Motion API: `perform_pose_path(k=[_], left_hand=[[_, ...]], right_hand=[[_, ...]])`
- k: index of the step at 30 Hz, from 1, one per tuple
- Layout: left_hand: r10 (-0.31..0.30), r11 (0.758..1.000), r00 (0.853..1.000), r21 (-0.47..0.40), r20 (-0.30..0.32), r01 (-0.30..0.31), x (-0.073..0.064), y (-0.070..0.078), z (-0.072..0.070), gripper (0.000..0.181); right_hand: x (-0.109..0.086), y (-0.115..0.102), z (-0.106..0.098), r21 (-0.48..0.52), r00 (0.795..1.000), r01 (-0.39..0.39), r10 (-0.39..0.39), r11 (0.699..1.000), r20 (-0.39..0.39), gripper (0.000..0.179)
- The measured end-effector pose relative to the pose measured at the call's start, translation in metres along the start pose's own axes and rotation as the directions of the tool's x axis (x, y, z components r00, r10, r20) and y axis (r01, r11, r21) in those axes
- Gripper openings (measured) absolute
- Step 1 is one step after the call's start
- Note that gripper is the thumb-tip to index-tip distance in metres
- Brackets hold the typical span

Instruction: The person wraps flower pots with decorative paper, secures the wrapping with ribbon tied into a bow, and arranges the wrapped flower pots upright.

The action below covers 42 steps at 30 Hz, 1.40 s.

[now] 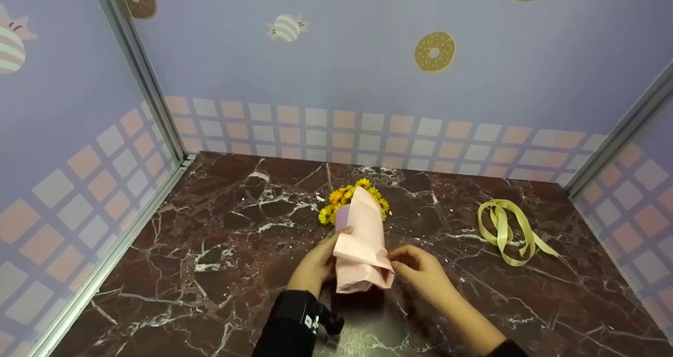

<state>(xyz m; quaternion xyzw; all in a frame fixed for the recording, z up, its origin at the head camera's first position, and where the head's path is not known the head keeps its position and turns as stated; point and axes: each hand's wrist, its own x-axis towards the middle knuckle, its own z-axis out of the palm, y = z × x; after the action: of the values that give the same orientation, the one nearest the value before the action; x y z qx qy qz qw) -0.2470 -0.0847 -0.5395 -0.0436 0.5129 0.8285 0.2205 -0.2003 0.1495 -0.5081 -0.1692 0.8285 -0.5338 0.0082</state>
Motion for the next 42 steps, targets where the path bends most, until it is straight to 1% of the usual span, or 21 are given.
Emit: perform_pose_path(k=[2,3,4,6,8,10,12,14,16,19,21,24,26,28,31,33,35,36,38,40,42], left_hand=[[0.000,0.999,1.000,-0.044,-0.020,-0.001,0.003,0.001,0.004,0.059],[-0.029,0.996,0.999,-0.089,-0.028,0.026,0.006,0.002,0.006,0.059],[-0.023,0.994,0.999,-0.106,-0.037,0.019,0.007,0.002,0.009,0.058],[-0.021,0.992,0.998,-0.128,-0.052,0.014,0.008,0.003,0.013,0.053],[-0.008,0.990,0.998,-0.141,-0.060,0.000,0.008,0.003,0.017,0.050],[0.003,0.989,0.997,-0.146,-0.074,-0.014,0.008,0.002,0.020,0.048],[0.010,0.987,0.996,-0.160,-0.092,-0.025,0.008,0.000,0.023,0.048],[0.021,0.986,0.994,-0.160,-0.109,-0.038,0.009,-0.001,0.025,0.048],[0.027,0.984,0.990,-0.169,-0.138,-0.051,0.009,-0.003,0.028,0.048],[0.019,0.979,0.982,-0.194,-0.187,-0.056,0.014,-0.005,0.030,0.047],[0.013,0.976,0.976,-0.211,-0.217,-0.060,0.018,-0.008,0.029,0.044],[0.019,0.973,0.976,-0.221,-0.217,-0.068,0.021,-0.010,0.029,0.037],[0.036,0.972,0.979,-0.223,-0.201,-0.081,0.022,-0.011,0.028,0.033],[0.044,0.970,0.981,-0.226,-0.190,-0.087,0.021,-0.011,0.028,0.032],[0.048,0.978,0.976,-0.189,-0.212,-0.089,0.016,-0.007,0.035,0.037],[0.049,0.985,0.969,-0.151,-0.241,-0.087,0.011,-0.002,0.042,0.045],[0.056,0.988,0.961,-0.123,-0.272,-0.093,0.007,0.002,0.049,0.051],[0.061,0.988,0.956,-0.117,-0.286,-0.098,0.007,0.003,0.051,0.053],[0.069,0.990,0.946,-0.097,-0.318,-0.105,0.006,0.003,0.055,0.054],[0.078,0.991,0.938,-0.080,-0.337,-0.111,0.006,0.003,0.056,0.050],[0.080,0.993,0.936,-0.055,-0.344,-0.105,0.007,0.002,0.055,0.047]], right_hand=[[-0.007,-0.006,0.000,-0.148,0.998,0.039,-0.044,0.988,-0.033,0.019],[-0.010,-0.009,0.001,-0.236,0.996,0.063,-0.075,0.970,-0.044,0.021],[-0.013,-0.012,0.002,-0.329,0.992,0.088,-0.111,0.940,-0.052,0.022],[-0.015,-0.018,0.005,-0.499,0.983,0.125,-0.177,0.857,-0.058,0.024],[-0.016,-0.022,0.009,-0.645,0.972,0.133,-0.227,0.753,-0.065,0.024],[-0.014,-0.023,0.013,-0.742,0.963,0.132,-0.263,0.657,-0.062,0.020],[-0.012,-0.022,0.015,-0.806,0.955,0.133,-0.291,0.577,-0.050,0.013],[-0.009,-0.019,0.016,-0.843,0.943,0.144,-0.329,0.518,-0.041,0.008],[-0.008,-0.016,0.016,-0.867,0.923,0.157,-0.383,0.473,-0.041,0.011],[-0.007,-0.012,0.014,-0.884,0.877,0.172,-0.476,0.435,-0.064,0.019],[-0.006,-0.009,0.013,-0.894,0.837,0.184,-0.541,0.408,-0.075,0.025],[-0.006,-0.008,0.012,-0.910,0.781,0.189,-0.619,0.368,-0.088,0.032],[-0.005,-0.008,0.012,-0.917,0.758,0.181,-0.645,0.356,-0.101,0.034],[-0.006,-0.008,0.012,-0.917,0.750,0.164,-0.650,0.363,-0.123,0.031],[-0.007,-0.008,0.011,-0.914,0.762,0.155,-0.635,0.375,-0.131,0.018],[-0.007,-0.007,0.010,-0.920,0.775,0.157,-0.622,0.359,-0.111,0.015],[-0.007,-0.006,0.009,-0.929,0.780,0.171,-0.621,0.329,-0.076,0.016],[-0.006,-0.006,0.008,-0.934,0.779,0.176,-0.625,0.310,-0.060,0.017],[-0.007,-0.005,0.007,-0.942,0.766,0.191,-0.642,0.275,-0.033,0.024],[-0.007,-0.005,0.007,-0.945,0.744,0.208,-0.668,0.253,-0.016,0.026],[-0.009,-0.005,0.007,-0.941,0.728,0.223,-0.685,0.254,-0.012,0.028]])
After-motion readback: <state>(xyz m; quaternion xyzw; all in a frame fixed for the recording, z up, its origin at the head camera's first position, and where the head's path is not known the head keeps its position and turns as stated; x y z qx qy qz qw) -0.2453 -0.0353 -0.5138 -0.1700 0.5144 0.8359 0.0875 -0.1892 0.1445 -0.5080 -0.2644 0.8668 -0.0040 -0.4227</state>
